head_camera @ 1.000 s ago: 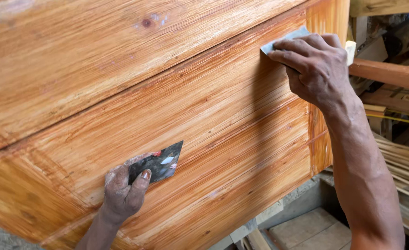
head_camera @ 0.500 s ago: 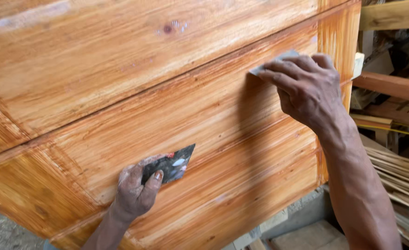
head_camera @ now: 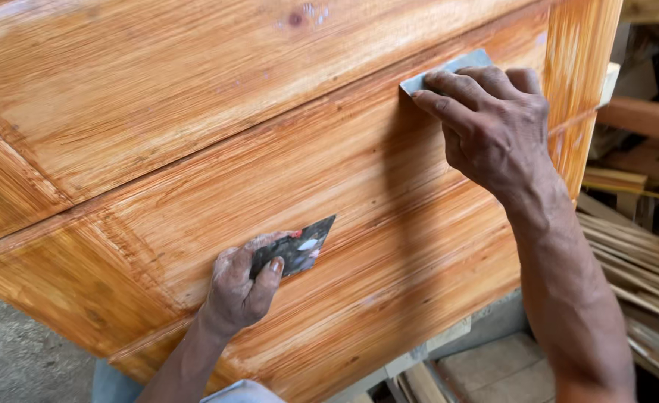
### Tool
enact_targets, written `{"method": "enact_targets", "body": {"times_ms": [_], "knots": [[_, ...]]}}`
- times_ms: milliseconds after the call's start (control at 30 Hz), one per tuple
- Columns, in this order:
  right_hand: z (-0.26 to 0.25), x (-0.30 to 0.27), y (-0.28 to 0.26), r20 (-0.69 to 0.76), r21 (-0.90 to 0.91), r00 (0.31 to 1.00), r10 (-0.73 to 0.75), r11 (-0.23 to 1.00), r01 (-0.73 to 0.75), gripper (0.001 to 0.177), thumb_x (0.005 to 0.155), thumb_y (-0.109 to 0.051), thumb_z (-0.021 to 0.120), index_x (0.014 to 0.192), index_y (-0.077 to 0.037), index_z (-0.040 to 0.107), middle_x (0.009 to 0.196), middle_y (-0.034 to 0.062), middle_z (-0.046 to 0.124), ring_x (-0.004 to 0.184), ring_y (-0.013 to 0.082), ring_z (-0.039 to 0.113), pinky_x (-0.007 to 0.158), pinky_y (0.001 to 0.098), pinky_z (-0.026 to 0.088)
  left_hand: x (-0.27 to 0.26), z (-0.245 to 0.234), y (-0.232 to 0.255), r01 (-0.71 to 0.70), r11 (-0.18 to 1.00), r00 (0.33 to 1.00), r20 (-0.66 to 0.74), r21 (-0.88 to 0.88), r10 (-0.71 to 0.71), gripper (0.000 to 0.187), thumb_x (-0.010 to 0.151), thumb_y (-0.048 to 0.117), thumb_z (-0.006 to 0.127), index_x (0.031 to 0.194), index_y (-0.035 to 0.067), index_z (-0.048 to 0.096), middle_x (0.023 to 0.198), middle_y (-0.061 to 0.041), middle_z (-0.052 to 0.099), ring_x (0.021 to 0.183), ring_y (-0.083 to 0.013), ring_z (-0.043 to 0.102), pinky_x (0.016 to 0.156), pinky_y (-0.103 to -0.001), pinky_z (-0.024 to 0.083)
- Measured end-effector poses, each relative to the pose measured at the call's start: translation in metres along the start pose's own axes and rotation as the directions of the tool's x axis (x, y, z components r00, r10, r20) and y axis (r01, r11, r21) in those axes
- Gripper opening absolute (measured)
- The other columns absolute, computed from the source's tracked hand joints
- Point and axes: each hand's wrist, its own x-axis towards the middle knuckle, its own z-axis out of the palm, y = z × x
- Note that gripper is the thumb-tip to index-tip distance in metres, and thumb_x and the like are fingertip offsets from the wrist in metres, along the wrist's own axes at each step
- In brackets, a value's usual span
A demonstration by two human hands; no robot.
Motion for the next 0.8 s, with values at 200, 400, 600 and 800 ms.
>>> {"method": "enact_targets", "body": {"times_ms": [200, 400, 600, 800], "knots": [[-0.015, 0.0, -0.018, 0.102, 0.026, 0.995, -0.01, 1.0, 0.008, 0.031, 0.102, -0.016, 0.067, 0.128, -0.03, 0.075, 0.13, -0.0073, 0.074, 0.121, 0.0151, 0.066, 0.097, 0.0381, 0.046, 0.009, 0.002, 0.013, 0.068, 0.996, 0.998, -0.005, -0.061, -0.069, 0.033, 0.097, 0.0, 0.047, 0.128, -0.009, 0.056, 0.11, -0.021, 0.078, 0.099, -0.0271, 0.081, 0.09, -0.036, 0.067], [-0.003, 0.017, -0.055, -0.025, -0.032, 0.999, -0.029, 0.999, 0.029, 0.031, 0.101, -0.013, 0.069, 0.128, -0.026, 0.075, 0.136, -0.0051, 0.072, 0.122, 0.0153, 0.065, 0.097, 0.0379, 0.047, 0.013, -0.002, 0.015, 0.013, 0.999, 1.0, 0.013, -0.048, -0.013, 0.031, 0.1, 0.002, 0.049, 0.128, -0.008, 0.056, 0.112, -0.021, 0.077, 0.101, -0.027, 0.081, 0.089, -0.036, 0.066], [-0.018, 0.017, -0.068, 0.016, 0.06, 0.998, -0.064, 0.996, 0.063, 0.031, 0.095, -0.011, 0.069, 0.123, -0.025, 0.076, 0.13, -0.0049, 0.073, 0.117, 0.0156, 0.065, 0.089, 0.0404, 0.044, 0.013, -0.002, 0.02, -0.013, 0.999, 0.999, -0.031, 0.042, 0.014, 0.03, 0.101, 0.004, 0.05, 0.127, -0.006, 0.058, 0.112, -0.02, 0.077, 0.1, -0.026, 0.081, 0.089, -0.035, 0.067], [-0.014, 0.025, -0.096, -0.034, 0.013, 0.997, -0.075, 0.997, 0.076, 0.039, 0.098, -0.006, 0.066, 0.134, -0.022, 0.072, 0.138, -0.0018, 0.071, 0.124, 0.0181, 0.062, 0.094, 0.038, 0.045, 0.009, -0.003, 0.022, 0.031, 0.997, 0.999, -0.02, 0.064, -0.03, 0.032, 0.099, 0.006, 0.051, 0.128, -0.004, 0.058, 0.108, -0.018, 0.078, 0.094, -0.0254, 0.081, 0.084, -0.034, 0.066]]}}
